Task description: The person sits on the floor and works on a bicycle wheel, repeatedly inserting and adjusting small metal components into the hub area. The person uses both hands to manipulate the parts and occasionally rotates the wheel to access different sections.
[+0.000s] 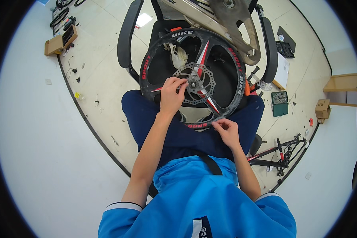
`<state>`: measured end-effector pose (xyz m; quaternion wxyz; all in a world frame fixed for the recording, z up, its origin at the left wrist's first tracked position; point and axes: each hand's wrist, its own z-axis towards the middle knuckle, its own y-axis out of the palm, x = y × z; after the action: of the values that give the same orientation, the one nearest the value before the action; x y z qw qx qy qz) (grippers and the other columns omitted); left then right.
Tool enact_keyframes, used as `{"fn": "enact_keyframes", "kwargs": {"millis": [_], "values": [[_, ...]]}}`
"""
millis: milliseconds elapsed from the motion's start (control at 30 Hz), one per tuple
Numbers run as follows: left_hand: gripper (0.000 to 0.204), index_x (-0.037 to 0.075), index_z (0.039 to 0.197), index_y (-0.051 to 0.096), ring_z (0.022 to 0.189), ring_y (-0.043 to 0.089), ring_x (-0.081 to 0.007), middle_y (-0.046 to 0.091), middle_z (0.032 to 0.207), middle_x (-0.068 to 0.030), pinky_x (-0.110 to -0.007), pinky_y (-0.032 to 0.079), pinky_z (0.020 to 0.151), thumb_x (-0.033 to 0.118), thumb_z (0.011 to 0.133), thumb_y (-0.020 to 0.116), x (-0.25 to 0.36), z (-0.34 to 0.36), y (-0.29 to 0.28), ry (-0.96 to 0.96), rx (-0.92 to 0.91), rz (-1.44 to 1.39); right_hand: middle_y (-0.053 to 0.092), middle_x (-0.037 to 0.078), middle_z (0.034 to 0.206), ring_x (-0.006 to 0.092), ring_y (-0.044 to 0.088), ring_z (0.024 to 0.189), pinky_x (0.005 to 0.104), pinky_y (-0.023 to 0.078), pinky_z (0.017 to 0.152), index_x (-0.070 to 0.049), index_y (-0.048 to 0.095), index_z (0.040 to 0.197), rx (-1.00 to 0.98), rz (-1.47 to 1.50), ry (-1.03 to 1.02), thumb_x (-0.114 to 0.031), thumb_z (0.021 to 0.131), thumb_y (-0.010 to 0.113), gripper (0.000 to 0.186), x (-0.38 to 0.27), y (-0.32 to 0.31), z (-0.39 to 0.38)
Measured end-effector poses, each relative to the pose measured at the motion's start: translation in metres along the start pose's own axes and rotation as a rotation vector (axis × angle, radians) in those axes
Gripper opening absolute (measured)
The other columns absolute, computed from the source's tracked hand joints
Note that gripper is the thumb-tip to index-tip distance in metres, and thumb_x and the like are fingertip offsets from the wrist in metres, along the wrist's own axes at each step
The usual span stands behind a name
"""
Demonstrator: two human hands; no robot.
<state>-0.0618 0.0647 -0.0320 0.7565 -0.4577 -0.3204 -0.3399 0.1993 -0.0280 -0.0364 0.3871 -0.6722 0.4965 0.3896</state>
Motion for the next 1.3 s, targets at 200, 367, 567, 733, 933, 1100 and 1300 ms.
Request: {"fn": "enact_keyframes", "kwargs": {"millis": [200,367,567,733,933,1100,1300], "values": [[0.013,0.000,0.099,0.077,0.073,0.068,-0.0231,0.070,0.090,-0.0111,-0.031,0.054,0.068,0.003,0.086,0.076,0.001,0.001,0.005,-0.038,-0.009,-0.033,0.072,0.002,0.078,0.0058,0.063,0.064,0.0198,0.047,0.056,0.001,0.074,0.095,-0.017,0.074,0.017,-0.015,0.095,0.077,0.016,-0.016,0.000,0.015],[0.014,0.001,0.100,0.078,0.073,0.067,-0.0223,0.069,0.088,-0.0100,-0.031,0.053,0.067,0.003,0.086,0.077,-0.001,0.000,0.005,-0.026,-0.003,-0.033,0.075,0.010,0.085,0.0142,0.073,0.072,0.0250,0.059,0.063,0.005,0.070,0.099,0.035,0.299,-0.039,-0.010,0.097,0.072,0.015,-0.053,0.013,0.030],[0.016,0.004,0.101,0.080,0.074,0.066,-0.0205,0.068,0.085,-0.0080,-0.030,0.051,0.065,0.005,0.085,0.079,-0.004,-0.003,0.005,-0.015,0.025,-0.007,0.075,0.013,0.086,0.0188,0.076,0.078,0.0292,0.063,0.070,0.007,0.068,0.095,0.188,0.392,-0.290,-0.004,0.096,0.072,0.011,-0.117,0.042,0.061],[0.018,0.004,0.102,0.080,0.074,0.065,-0.0203,0.068,0.084,-0.0073,-0.030,0.051,0.065,0.005,0.084,0.079,-0.004,-0.003,0.007,-0.042,0.044,-0.042,0.075,0.013,0.085,0.0178,0.075,0.075,0.0298,0.063,0.067,0.006,0.068,0.093,0.171,0.359,-0.360,-0.006,0.095,0.074,0.014,-0.129,0.054,0.079],[0.018,0.004,0.102,0.080,0.075,0.065,-0.0210,0.068,0.086,-0.0075,-0.031,0.051,0.065,0.005,0.084,0.079,-0.006,-0.006,0.008,-0.010,0.056,-0.038,0.075,0.012,0.083,0.0159,0.075,0.074,0.0281,0.061,0.063,0.005,0.068,0.091,0.196,0.337,-0.425,-0.008,0.096,0.074,0.015,-0.141,0.060,0.077],[0.019,0.005,0.101,0.080,0.079,0.066,-0.0230,0.068,0.086,-0.0078,-0.033,0.052,0.067,0.005,0.083,0.079,-0.005,-0.004,0.009,0.012,0.056,-0.036,0.076,0.009,0.080,0.0122,0.074,0.072,0.0218,0.055,0.059,0.001,0.068,0.089,0.170,0.288,-0.425,-0.012,0.095,0.076,0.017,-0.128,0.070,0.090],[0.019,0.003,0.101,0.079,0.083,0.064,-0.0275,0.066,0.085,-0.0087,-0.038,0.052,0.074,0.003,0.081,0.078,-0.002,-0.003,0.008,-0.032,0.041,-0.064,0.076,0.009,0.080,0.0116,0.074,0.072,0.0218,0.054,0.059,0.001,0.069,0.089,0.163,0.269,-0.426,-0.013,0.095,0.077,0.017,-0.129,0.074,0.094]]}}
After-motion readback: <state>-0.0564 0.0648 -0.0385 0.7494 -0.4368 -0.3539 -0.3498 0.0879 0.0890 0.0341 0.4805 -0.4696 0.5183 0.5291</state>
